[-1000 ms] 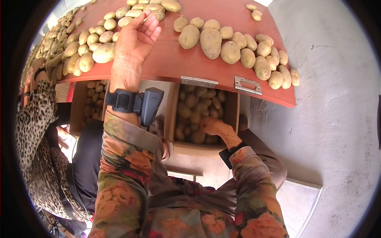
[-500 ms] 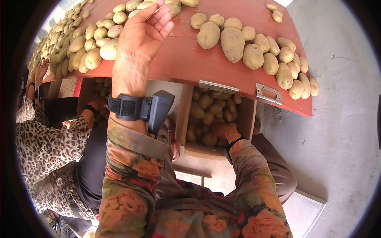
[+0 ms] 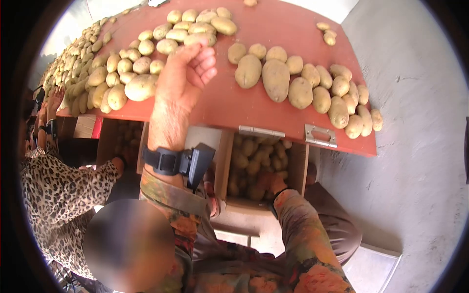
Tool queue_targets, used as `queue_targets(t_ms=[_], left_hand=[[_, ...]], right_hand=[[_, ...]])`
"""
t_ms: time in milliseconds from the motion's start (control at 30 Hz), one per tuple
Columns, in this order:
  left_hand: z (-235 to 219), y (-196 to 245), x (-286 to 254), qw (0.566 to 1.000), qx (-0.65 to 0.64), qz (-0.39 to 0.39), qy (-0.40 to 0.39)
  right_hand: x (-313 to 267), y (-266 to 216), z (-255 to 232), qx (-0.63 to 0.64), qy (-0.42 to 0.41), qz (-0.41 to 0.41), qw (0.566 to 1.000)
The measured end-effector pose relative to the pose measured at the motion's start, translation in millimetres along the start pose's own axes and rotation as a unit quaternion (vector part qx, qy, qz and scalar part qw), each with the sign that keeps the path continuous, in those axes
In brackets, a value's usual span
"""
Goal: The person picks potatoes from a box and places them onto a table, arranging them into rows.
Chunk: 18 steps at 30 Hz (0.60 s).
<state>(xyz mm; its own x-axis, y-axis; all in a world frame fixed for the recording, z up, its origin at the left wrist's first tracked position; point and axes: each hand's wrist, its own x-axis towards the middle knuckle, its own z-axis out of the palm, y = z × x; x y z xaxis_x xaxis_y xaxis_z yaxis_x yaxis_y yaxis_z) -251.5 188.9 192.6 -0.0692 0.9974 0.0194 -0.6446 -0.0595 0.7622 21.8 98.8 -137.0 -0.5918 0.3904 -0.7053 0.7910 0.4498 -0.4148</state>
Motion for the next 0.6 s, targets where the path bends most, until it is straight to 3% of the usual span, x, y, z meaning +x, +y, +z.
queue_targets(t_ms=[400, 600], left_hand=[[2.9, 1.3, -2.9, 0.991, -0.046, 0.029, 0.124], [6.1, -8.1, -6.2, 0.996, -0.029, 0.019, 0.076]], right_hand=[[-1.9, -25.0, -16.9, -0.036, 0.015, 0.016, 0.999], [-2.9, -38.5, -27.2, -0.047, 0.014, 0.029, 0.998]])
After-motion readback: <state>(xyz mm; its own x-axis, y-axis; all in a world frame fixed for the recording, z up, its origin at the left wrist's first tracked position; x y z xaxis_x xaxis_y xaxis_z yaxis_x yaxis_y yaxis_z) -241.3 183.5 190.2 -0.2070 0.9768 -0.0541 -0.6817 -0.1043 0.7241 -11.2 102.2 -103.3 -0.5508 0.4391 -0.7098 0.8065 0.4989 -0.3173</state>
